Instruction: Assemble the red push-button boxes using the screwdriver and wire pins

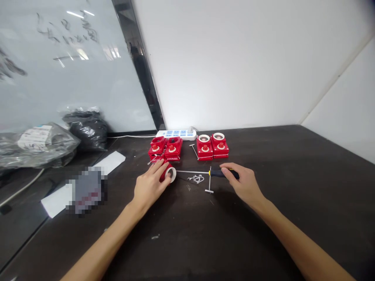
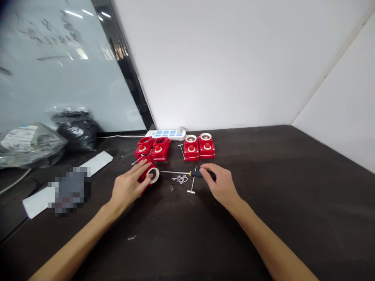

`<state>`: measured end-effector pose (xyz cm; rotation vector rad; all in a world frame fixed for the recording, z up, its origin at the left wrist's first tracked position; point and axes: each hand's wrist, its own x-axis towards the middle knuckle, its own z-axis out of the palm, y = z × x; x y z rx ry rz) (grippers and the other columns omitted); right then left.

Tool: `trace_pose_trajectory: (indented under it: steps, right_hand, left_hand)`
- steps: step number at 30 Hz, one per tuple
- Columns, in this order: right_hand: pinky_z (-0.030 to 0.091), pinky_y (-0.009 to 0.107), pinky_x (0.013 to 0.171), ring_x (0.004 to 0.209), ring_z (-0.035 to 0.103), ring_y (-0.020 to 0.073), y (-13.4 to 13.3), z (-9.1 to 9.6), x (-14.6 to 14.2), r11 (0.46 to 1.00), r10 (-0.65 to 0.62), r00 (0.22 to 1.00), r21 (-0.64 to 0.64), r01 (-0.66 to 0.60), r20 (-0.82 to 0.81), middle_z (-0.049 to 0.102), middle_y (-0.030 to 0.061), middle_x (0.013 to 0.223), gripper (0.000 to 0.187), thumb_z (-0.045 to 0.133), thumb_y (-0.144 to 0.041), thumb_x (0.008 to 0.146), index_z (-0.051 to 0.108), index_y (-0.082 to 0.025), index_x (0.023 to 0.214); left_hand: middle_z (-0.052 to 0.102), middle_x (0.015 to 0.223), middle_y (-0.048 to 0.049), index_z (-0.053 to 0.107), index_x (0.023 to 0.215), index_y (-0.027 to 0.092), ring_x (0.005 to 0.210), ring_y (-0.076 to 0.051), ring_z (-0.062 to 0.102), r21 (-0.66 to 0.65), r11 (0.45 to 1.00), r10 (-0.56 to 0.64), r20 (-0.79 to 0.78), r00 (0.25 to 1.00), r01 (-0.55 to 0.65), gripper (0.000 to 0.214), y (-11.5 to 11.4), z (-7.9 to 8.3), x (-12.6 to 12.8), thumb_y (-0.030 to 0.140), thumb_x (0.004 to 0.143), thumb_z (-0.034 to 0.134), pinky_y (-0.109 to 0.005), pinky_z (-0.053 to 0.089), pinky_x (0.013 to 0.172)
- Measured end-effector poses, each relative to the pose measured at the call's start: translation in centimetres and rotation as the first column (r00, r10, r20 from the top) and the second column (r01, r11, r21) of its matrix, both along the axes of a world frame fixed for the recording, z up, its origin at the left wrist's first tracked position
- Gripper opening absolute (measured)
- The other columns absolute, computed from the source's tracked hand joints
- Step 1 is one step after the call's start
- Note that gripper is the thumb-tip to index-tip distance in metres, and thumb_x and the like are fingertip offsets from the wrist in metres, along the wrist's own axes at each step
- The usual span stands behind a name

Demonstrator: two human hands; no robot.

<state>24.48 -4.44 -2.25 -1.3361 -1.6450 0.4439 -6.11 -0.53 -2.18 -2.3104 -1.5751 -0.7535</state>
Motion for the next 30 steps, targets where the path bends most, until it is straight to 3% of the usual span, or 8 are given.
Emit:
trace_pose_trajectory:
  steps: [7,13,17,21,25,30]
  right_hand:
    - [0.051,0.039,0.090,0.102,0.063,0.0232,-0.7,1.0,-0.2,0.963,0.078,0.991,0.248,-0.102,0.106,0.065,0.0080,0.108,0.025,0.053,-0.024,0.091,0.065,-0.026,0.114]
    - [0.052,0.040,0.089,0.103,0.063,0.0240,-1.3,1.5,0.2,0.931,0.172,0.962,0.284,-0.229,0.212,0.063,0.0091,0.113,0.032,0.052,-0.018,0.090,0.062,-0.026,0.120]
    - [0.053,0.034,0.083,0.091,0.065,0.0204,-1.4,2.1,0.2,0.939,0.043,0.984,0.328,-0.099,0.173,0.067,0.0063,0.101,0.025,0.052,-0.017,0.092,0.064,-0.025,0.112]
    - [0.052,0.038,0.084,0.089,0.063,0.0224,-1.2,2.3,0.2,0.925,-0.104,0.994,0.365,0.105,-0.023,0.064,0.0058,0.094,0.024,0.058,-0.022,0.088,0.064,-0.025,0.111]
    - [0.053,0.038,0.084,0.097,0.062,0.0233,-1.1,2.0,0.3,0.920,-0.082,0.963,0.352,0.172,-0.255,0.062,0.0069,0.102,0.036,0.060,-0.023,0.086,0.056,-0.024,0.122]
    - [0.051,0.035,0.082,0.089,0.064,0.0214,-1.4,2.6,0.4,0.913,-0.131,0.989,0.381,0.147,-0.068,0.066,0.0066,0.097,0.017,0.053,-0.022,0.090,0.063,-0.022,0.104]
  left_hand:
    - [0.064,0.129,-0.0043,0.068,0.117,0.024,0.111,-0.025,0.066,-0.039,0.999,-0.031,0.040,0.999,0.032,0.036,0.2,0.0,-0.2,0.040,0.092,0.049,-0.037,0.056,0.091]
    - [0.064,0.129,-0.0047,0.069,0.117,0.024,0.112,-0.027,0.065,-0.065,0.997,-0.047,0.082,0.996,0.052,0.037,0.2,0.3,-0.2,0.042,0.091,0.049,-0.040,0.055,0.093]
    - [0.064,0.129,-0.0057,0.068,0.118,0.022,0.116,-0.027,0.063,-0.099,0.991,-0.078,0.115,0.990,0.089,0.038,0.5,0.4,0.4,0.041,0.090,0.050,-0.041,0.052,0.098]
    - [0.067,0.124,-0.0059,0.067,0.119,0.021,0.113,-0.026,0.065,-0.169,0.974,-0.117,0.182,0.976,0.149,0.039,1.4,0.7,1.5,0.040,0.089,0.052,-0.041,0.051,0.099]
    - [0.067,0.125,-0.0055,0.066,0.122,0.021,0.113,-0.025,0.065,-0.211,0.956,-0.153,0.239,0.959,0.205,0.041,1.9,1.1,2.0,0.041,0.089,0.052,-0.039,0.050,0.100]
    - [0.059,0.135,-0.0055,0.062,0.128,0.021,0.124,-0.026,0.057,-0.280,0.916,-0.227,0.230,0.946,0.288,0.049,2.1,1.6,1.2,0.052,0.091,0.050,-0.042,0.044,0.106]
